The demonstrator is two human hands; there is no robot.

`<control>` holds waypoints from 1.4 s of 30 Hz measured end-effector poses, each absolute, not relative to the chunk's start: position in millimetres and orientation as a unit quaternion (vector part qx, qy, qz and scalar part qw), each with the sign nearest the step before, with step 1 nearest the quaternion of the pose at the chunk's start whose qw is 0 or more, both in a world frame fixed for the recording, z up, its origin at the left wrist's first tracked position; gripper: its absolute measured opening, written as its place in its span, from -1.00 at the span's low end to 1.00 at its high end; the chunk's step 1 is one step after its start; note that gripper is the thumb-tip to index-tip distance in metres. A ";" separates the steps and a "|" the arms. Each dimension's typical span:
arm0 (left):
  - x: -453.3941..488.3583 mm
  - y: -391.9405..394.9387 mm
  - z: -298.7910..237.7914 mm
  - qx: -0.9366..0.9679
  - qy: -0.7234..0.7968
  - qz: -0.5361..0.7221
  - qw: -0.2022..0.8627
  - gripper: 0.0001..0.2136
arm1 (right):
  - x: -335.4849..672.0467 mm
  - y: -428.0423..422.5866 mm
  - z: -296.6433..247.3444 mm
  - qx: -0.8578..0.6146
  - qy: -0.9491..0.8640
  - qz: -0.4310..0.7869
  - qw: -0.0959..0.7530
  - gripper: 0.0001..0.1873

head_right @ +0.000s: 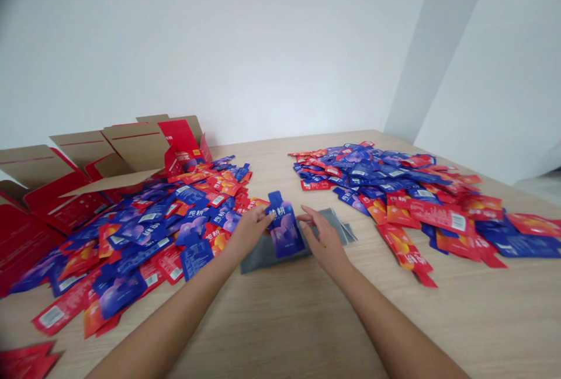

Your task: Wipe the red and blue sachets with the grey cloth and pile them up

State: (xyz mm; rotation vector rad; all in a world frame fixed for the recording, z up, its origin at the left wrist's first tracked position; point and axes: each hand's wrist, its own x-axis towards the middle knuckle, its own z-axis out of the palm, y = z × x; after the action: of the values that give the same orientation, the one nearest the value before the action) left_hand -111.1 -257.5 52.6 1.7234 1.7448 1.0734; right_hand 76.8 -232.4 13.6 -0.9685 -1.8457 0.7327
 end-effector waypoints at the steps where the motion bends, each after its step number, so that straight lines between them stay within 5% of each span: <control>1: -112.2 -255.4 46.0 0.629 0.646 0.373 0.219 -0.77 | 76.4 -230.4 10.3 -0.401 -0.750 0.278 0.445 -0.56; 4: -113.8 -258.7 18.8 0.665 0.666 0.305 0.141 -0.55 | 73.8 -227.5 -1.2 -0.397 -0.796 0.221 0.400 -0.57; 13: -101.5 -285.1 -21.7 0.797 0.584 0.156 -0.023 -0.59 | 59.1 -238.9 -23.2 -0.359 -0.918 0.074 0.150 -0.52; 20: -101.6 -286.6 -18.7 0.788 0.594 0.160 -0.011 -0.54 | 72.9 -212.9 -28.2 -0.474 -0.865 -0.011 0.163 -0.57; 28: -101.6 -289.2 -14.5 0.775 0.604 0.183 0.029 -0.54 | 66.8 -222.0 -13.3 -0.453 -0.810 0.166 0.333 -0.61; 31: -102.0 -289.1 -16.3 0.770 0.605 0.198 0.038 -0.53 | 61.1 -231.0 0.7 -0.453 -0.804 0.145 0.357 -0.61; 35: -103.6 -288.4 -20.6 0.764 0.608 0.210 0.047 -0.49 | 57.3 -244.4 2.5 -0.349 -0.888 0.101 0.282 -0.72; 42: -102.0 -286.2 -18.4 0.775 0.605 0.182 0.025 -0.50 | 57.2 -237.5 -20.6 -0.362 -0.917 0.067 0.151 -0.55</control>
State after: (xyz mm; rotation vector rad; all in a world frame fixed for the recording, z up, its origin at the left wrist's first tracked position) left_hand -102.0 -286.2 -18.4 2.3970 1.8708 0.5619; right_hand 57.2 -237.5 -20.6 -1.0403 -2.6331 0.1926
